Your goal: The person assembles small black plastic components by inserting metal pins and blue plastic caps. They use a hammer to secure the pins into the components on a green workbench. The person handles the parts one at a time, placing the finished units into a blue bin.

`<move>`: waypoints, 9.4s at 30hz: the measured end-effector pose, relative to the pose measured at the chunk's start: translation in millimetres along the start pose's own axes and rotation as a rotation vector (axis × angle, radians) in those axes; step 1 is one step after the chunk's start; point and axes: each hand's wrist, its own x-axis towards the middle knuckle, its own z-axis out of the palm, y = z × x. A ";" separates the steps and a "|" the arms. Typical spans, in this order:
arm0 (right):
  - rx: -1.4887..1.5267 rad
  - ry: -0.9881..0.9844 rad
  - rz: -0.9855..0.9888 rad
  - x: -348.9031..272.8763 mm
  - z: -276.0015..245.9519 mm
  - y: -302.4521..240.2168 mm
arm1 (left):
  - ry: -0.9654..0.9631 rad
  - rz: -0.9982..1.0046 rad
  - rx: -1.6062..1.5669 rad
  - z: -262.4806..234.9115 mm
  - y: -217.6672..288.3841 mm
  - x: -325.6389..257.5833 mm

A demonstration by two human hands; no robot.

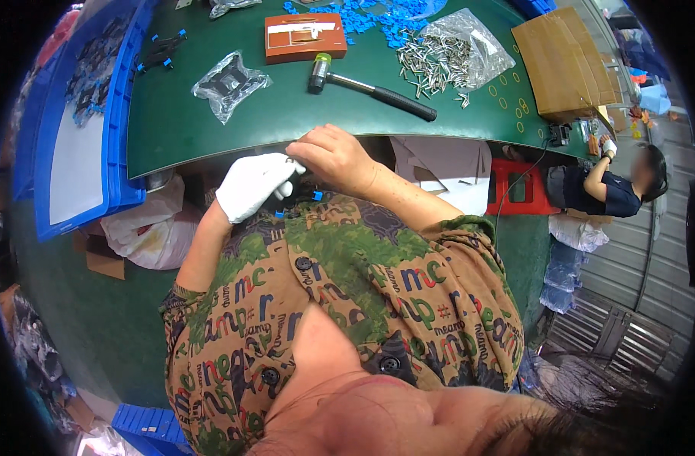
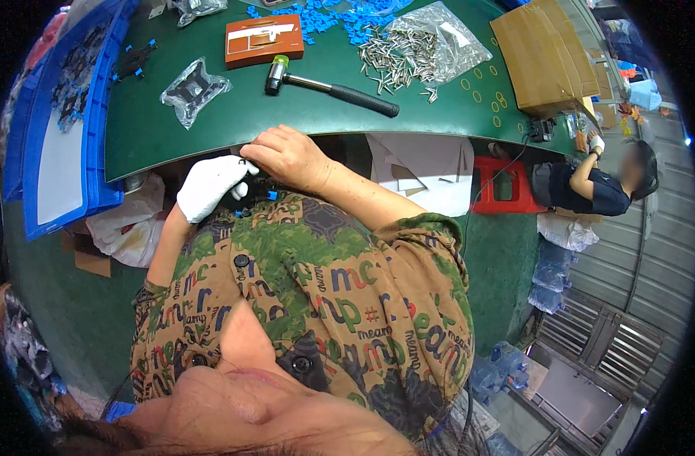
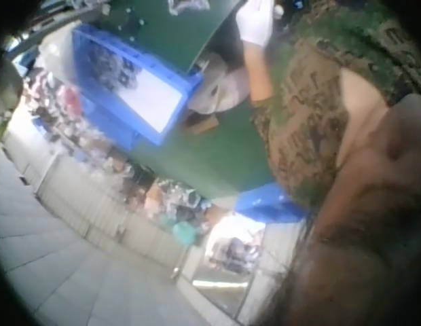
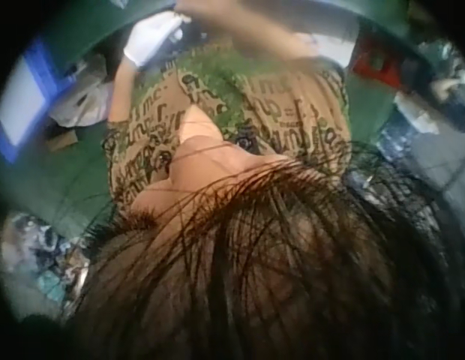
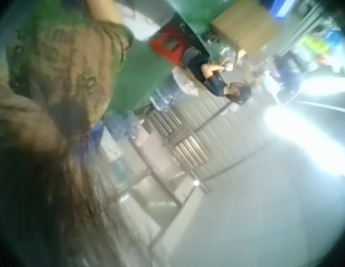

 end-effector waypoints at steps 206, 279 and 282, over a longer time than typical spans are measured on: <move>0.198 0.266 0.794 -12.0 -105.7 56.4 | 0.160 0.229 1.354 -152.5 150.9 173.9; -0.207 -0.400 0.441 1.6 -106.4 72.5 | 0.644 -0.267 1.225 -201.5 27.1 14.7; -0.309 -0.317 0.407 9.5 -102.3 77.4 | 0.719 -0.186 1.308 -196.4 33.5 6.4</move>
